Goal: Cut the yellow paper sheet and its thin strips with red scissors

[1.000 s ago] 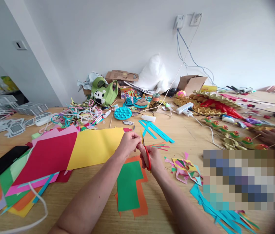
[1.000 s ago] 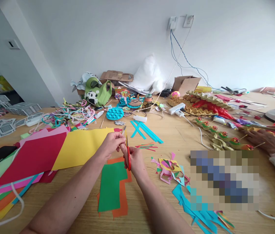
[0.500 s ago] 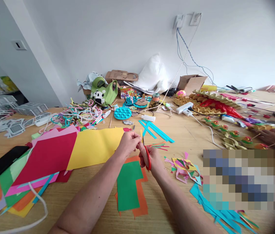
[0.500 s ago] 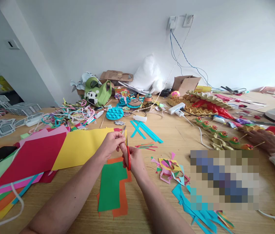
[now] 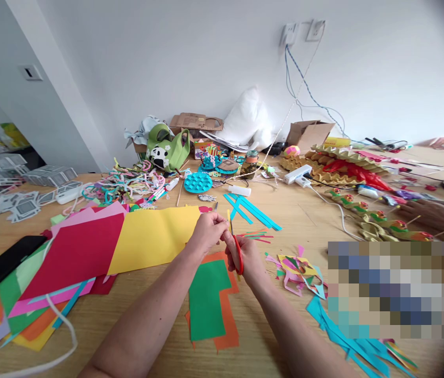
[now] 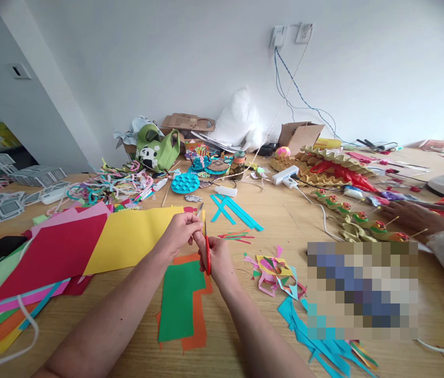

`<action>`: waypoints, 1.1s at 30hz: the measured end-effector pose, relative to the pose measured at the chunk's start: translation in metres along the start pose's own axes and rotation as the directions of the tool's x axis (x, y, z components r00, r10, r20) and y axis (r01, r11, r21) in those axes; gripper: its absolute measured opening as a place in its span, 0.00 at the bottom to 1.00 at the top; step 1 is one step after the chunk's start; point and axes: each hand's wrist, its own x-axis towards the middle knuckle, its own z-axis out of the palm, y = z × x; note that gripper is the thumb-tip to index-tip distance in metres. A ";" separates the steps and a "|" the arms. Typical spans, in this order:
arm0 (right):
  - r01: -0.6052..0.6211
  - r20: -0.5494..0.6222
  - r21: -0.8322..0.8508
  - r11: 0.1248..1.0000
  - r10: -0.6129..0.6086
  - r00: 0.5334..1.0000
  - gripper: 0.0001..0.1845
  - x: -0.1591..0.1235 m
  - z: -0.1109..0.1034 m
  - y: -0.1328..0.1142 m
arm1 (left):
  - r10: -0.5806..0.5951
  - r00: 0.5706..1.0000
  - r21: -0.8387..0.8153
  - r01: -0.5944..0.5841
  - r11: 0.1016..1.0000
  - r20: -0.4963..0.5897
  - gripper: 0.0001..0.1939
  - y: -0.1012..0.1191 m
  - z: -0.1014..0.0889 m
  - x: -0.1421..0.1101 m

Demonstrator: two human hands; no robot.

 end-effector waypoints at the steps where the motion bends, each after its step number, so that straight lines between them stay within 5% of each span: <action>1: 0.003 0.004 0.003 1.000 -0.003 1.000 0.27 0.000 0.000 0.000 | -0.001 1.000 0.000 0.001 1.000 -0.002 0.04 0.000 0.000 0.000; 15: 0.016 0.004 0.016 1.000 -0.016 1.000 0.26 0.000 -0.002 0.001 | -0.043 0.997 -0.036 0.046 0.998 0.066 0.04 0.007 -0.005 -0.001; 33: -0.032 0.007 -0.074 0.997 0.032 0.999 0.27 0.000 0.002 -0.003 | -0.018 1.000 -0.117 0.018 0.993 0.007 0.04 0.003 -0.003 0.003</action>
